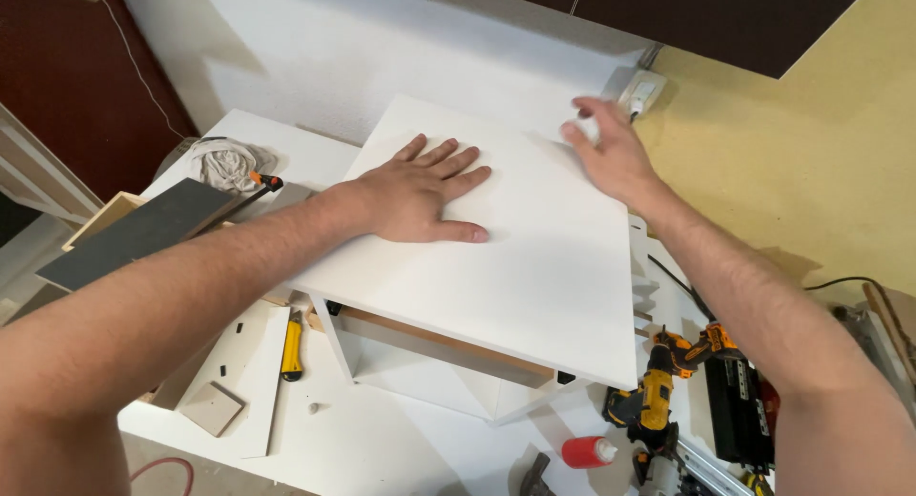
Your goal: Assemble a small white cabinet using wood glue, dowels, a hammer, and a pneumatic nail gun.
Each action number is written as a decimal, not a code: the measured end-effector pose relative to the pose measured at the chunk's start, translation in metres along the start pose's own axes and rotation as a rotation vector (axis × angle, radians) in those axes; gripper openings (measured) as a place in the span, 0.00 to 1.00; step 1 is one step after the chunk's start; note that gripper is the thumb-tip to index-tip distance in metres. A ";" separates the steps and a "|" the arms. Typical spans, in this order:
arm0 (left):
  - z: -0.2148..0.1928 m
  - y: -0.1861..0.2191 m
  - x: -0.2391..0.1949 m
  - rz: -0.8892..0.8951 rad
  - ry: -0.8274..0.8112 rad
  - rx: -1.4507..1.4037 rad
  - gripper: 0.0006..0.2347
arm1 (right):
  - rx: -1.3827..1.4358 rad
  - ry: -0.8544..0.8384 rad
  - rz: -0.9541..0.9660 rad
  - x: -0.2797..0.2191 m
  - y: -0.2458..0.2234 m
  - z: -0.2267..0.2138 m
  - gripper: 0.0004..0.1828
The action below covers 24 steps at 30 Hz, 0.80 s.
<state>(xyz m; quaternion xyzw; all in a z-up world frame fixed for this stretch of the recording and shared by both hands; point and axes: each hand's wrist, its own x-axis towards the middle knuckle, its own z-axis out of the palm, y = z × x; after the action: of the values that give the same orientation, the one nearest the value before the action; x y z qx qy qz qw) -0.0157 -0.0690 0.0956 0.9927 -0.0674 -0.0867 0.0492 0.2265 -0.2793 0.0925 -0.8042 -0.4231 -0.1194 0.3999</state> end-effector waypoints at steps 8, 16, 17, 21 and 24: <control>0.002 -0.002 0.002 0.012 0.031 -0.007 0.42 | -0.196 -0.285 0.065 -0.026 -0.059 0.009 0.29; 0.008 -0.016 0.003 0.119 0.193 -0.105 0.41 | -0.133 0.170 -0.466 -0.047 -0.029 -0.013 0.22; 0.013 -0.013 0.008 0.193 0.248 -0.143 0.39 | 0.006 0.300 -0.439 -0.072 -0.041 -0.031 0.18; 0.021 -0.043 0.002 0.521 0.501 -0.327 0.30 | 0.131 0.531 -0.389 -0.185 -0.075 -0.053 0.15; -0.003 -0.061 -0.022 0.423 0.562 -0.410 0.24 | 0.202 0.643 -0.286 -0.290 -0.057 -0.041 0.21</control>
<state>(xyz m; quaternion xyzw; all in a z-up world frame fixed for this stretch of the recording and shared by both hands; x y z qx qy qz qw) -0.0289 -0.0057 0.0952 0.9116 -0.2355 0.1883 0.2792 0.0101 -0.4614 -0.0039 -0.6145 -0.3935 -0.3786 0.5693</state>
